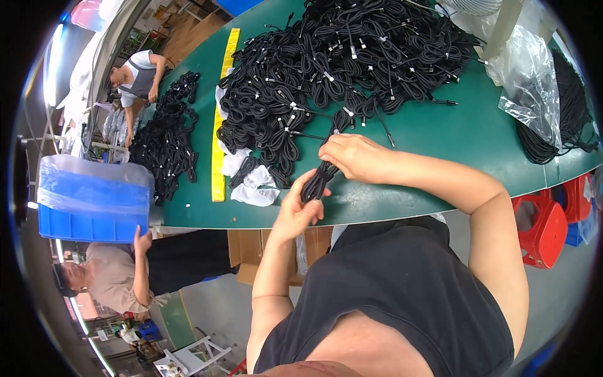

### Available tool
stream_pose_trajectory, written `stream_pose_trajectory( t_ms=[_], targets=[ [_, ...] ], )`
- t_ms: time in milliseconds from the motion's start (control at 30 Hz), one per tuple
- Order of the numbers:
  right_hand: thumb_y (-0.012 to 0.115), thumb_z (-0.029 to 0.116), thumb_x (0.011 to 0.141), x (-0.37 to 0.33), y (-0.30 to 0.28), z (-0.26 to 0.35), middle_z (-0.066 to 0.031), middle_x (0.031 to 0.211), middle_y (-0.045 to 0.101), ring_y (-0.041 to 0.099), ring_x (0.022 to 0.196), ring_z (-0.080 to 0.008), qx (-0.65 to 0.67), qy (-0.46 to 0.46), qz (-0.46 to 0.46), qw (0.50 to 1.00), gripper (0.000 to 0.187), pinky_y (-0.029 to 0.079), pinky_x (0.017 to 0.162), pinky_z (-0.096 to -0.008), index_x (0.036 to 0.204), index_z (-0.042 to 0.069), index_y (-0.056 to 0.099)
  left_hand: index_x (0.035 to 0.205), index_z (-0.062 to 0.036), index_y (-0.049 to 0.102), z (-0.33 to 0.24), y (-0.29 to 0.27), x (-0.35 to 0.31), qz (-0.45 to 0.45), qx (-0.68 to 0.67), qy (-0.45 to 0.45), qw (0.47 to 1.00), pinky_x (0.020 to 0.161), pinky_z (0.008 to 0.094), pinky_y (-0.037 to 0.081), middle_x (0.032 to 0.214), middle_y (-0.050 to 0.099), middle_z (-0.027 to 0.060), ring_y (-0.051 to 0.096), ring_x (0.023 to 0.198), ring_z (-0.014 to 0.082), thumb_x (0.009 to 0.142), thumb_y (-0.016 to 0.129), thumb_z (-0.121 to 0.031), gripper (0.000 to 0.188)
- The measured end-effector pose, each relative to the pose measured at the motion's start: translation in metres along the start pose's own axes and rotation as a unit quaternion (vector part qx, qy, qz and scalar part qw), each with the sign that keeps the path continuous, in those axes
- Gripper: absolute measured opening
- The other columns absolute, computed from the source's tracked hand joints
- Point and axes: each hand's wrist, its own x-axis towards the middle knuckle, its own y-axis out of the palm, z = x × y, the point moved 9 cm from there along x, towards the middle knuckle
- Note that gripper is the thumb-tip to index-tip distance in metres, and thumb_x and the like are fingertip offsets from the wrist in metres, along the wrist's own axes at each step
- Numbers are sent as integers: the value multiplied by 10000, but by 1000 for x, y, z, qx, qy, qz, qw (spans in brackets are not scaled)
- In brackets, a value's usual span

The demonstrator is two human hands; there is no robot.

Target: Organizing and bundling black electronic cables using ties on a factory workbench.

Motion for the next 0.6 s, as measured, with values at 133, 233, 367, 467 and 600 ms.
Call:
stream_pose_trajectory(
  t_ms=[133,233,367,467,600],
  targets=[
    [534,139,865,-10,27,-40,-135,739,594,576,665,-256,144,206,91,964,162,457,619,-328,915,1,602,1177,-12,460,21,-18,-2,-82,33,-28,996,407,186,355,718,562,59,457,444,61,891,482,-88,297],
    [531,239,887,-9,35,-56,1,709,594,518,627,-57,283,294,92,908,237,432,537,-230,927,25,624,1135,13,479,17,-27,-2,-97,-12,-15,995,374,184,324,671,543,53,418,393,57,904,459,-97,256],
    [515,282,896,9,35,-69,15,713,588,516,594,-51,390,304,77,866,282,433,508,-208,915,24,626,1088,4,493,-1,-50,13,-135,-13,-9,991,339,184,299,591,519,41,389,357,59,913,457,-157,241],
    [535,373,865,22,14,-102,-81,723,597,591,635,-158,245,342,-1,907,399,473,526,-285,805,-17,598,1029,10,497,-22,-97,35,-229,-42,42,972,313,200,298,517,495,32,367,318,75,933,415,-277,313],
    [592,238,800,37,11,-107,-187,814,588,599,780,-320,-195,194,5,961,269,490,649,-410,775,-30,583,1126,55,411,-78,-124,81,-199,-172,214,941,384,221,393,769,554,142,498,455,128,923,413,-368,468]
  ],
)
